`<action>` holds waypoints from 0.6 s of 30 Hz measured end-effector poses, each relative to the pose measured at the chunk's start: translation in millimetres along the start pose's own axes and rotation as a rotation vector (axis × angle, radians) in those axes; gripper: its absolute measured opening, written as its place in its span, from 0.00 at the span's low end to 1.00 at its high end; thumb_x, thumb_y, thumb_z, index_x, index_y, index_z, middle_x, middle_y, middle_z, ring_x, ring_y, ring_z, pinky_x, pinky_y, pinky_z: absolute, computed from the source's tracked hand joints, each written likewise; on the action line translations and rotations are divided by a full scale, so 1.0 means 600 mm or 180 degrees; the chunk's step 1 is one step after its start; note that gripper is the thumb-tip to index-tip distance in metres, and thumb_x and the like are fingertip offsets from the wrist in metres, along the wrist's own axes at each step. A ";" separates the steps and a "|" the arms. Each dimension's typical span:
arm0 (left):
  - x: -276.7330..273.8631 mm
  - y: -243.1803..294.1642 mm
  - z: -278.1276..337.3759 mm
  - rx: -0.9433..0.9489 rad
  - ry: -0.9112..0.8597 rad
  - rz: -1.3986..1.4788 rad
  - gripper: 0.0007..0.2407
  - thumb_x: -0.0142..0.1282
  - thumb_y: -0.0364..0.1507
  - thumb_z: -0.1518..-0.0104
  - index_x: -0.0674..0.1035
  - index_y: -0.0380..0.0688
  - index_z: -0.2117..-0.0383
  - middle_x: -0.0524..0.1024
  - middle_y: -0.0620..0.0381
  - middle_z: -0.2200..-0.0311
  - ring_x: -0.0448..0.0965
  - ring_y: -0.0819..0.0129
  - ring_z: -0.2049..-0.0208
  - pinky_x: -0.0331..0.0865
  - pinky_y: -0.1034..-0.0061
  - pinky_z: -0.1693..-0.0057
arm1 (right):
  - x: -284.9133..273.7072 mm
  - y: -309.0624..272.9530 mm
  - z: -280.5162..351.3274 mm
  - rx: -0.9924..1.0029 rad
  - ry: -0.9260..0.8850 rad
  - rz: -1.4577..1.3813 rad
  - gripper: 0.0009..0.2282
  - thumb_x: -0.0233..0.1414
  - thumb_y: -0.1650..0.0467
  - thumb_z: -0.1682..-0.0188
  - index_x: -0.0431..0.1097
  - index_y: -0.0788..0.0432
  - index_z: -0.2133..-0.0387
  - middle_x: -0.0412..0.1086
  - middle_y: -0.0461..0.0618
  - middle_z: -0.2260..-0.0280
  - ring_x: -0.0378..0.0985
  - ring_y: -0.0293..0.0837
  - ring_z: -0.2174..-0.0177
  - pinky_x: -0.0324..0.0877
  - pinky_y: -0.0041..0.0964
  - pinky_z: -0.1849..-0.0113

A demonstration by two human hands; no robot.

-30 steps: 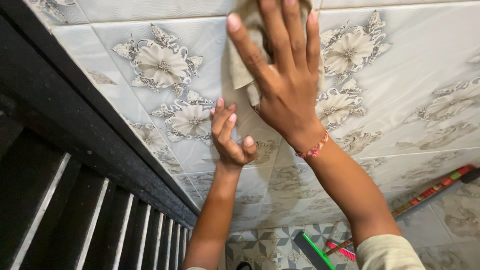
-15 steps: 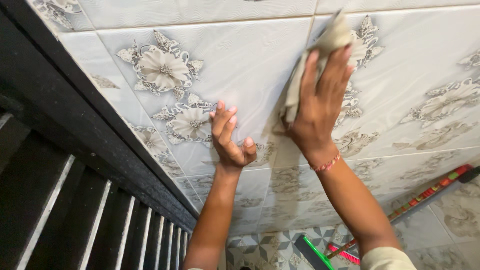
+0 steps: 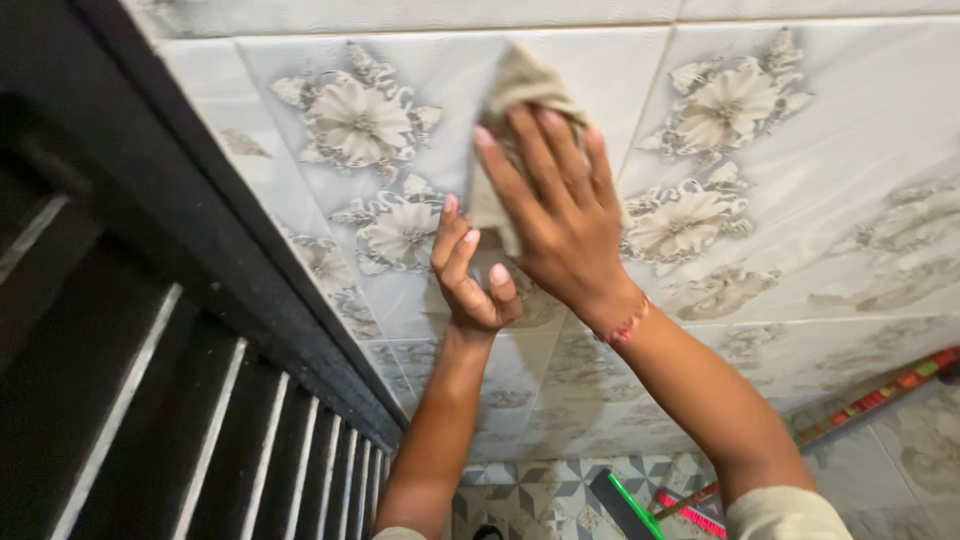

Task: The person takes a cloth and wipes down the tiled bathroom walls with it.

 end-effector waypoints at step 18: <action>-0.057 -0.013 -0.034 -0.0053 0.0248 -0.0683 0.18 0.45 0.29 0.33 0.61 0.36 0.40 0.67 0.42 0.41 0.64 0.43 0.32 0.51 0.52 0.24 | -0.059 0.053 -0.127 0.0674 0.0393 -0.1045 0.28 0.51 0.75 0.52 0.60 0.64 0.34 0.53 0.64 0.32 0.47 0.65 0.32 0.38 0.62 0.31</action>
Point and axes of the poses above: each hand's wrist, its own z-axis away from the middle knuckle, its own x-axis out of the palm, y = z × x, the point moved 7 cm from there along -z, towards the middle knuckle
